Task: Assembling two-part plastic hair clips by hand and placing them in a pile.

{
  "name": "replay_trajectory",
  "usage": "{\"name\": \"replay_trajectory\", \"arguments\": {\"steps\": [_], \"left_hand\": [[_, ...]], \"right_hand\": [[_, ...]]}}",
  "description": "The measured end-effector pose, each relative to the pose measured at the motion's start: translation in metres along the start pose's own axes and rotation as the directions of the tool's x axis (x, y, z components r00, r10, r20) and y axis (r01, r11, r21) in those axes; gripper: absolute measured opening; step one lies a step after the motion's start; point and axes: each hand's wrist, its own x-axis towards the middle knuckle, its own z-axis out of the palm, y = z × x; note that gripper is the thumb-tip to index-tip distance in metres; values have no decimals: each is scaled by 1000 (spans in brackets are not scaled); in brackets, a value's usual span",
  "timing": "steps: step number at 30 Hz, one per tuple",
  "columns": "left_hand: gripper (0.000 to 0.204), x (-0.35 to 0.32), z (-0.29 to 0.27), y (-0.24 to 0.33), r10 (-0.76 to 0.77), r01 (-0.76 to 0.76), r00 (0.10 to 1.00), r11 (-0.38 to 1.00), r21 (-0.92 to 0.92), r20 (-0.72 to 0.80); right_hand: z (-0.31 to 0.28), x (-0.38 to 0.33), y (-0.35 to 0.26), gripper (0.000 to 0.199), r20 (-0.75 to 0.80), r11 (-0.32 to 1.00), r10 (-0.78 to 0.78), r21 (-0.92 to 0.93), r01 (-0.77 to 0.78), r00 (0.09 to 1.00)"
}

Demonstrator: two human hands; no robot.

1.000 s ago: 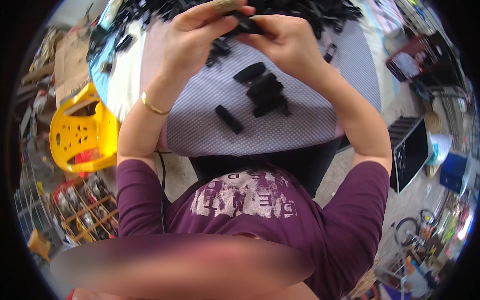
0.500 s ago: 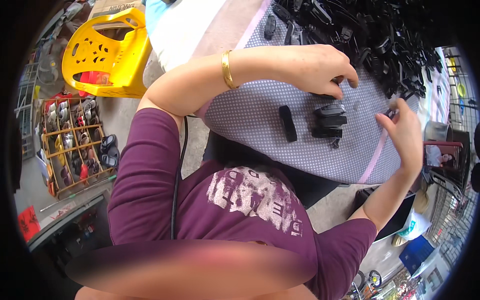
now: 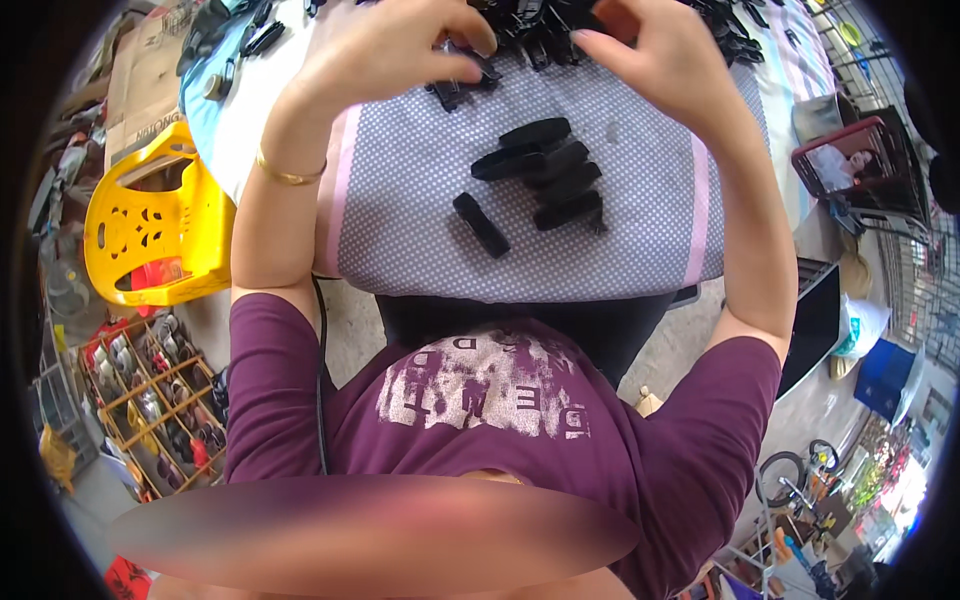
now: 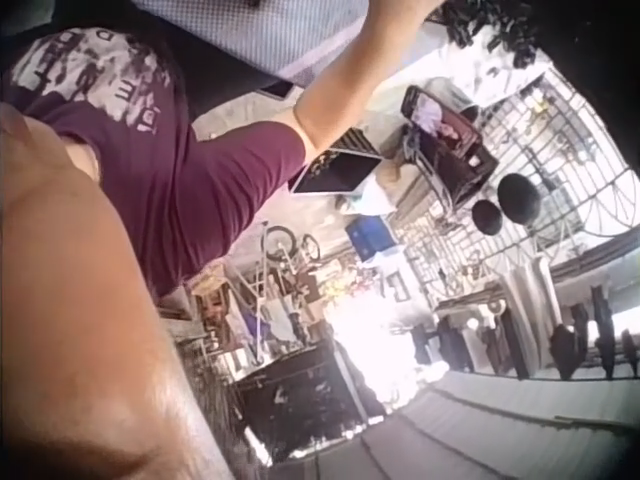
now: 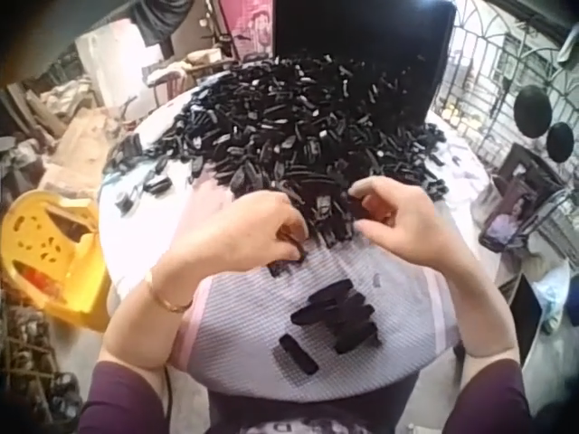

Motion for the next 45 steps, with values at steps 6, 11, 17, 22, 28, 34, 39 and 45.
{"name": "replay_trajectory", "arguments": {"steps": [6,11,17,22,28,34,39,45], "left_hand": [[12,3,35,16,78,-56,996,914,402,-38],[22,12,33,12,26,-65,936,993,-100,-350],[30,21,42,13,-353,63,908,649,-758,-226],[29,27,76,-16,-126,-312,891,527,-790,-436],[29,23,74,15,-418,-105,875,328,-939,-244],[26,21,63,12,-344,-201,893,276,-940,-291],[22,19,60,8,-216,-228,926,330,-916,-309],[21,19,48,9,-285,-69,942,351,-934,-177]], "right_hand": [[49,-1,33,31,101,874,92,468,-129,991],[55,-13,41,32,23,776,108,623,-99,994],[56,-14,35,32,-59,732,140,679,-63,988],[59,-16,31,23,-125,796,100,605,-4,987],[56,-17,30,32,-288,979,-176,49,198,941],[57,-12,30,31,-285,990,-122,31,136,951],[44,-20,21,34,-59,977,-112,174,121,992],[30,-9,31,34,117,980,-119,174,98,986]]}}
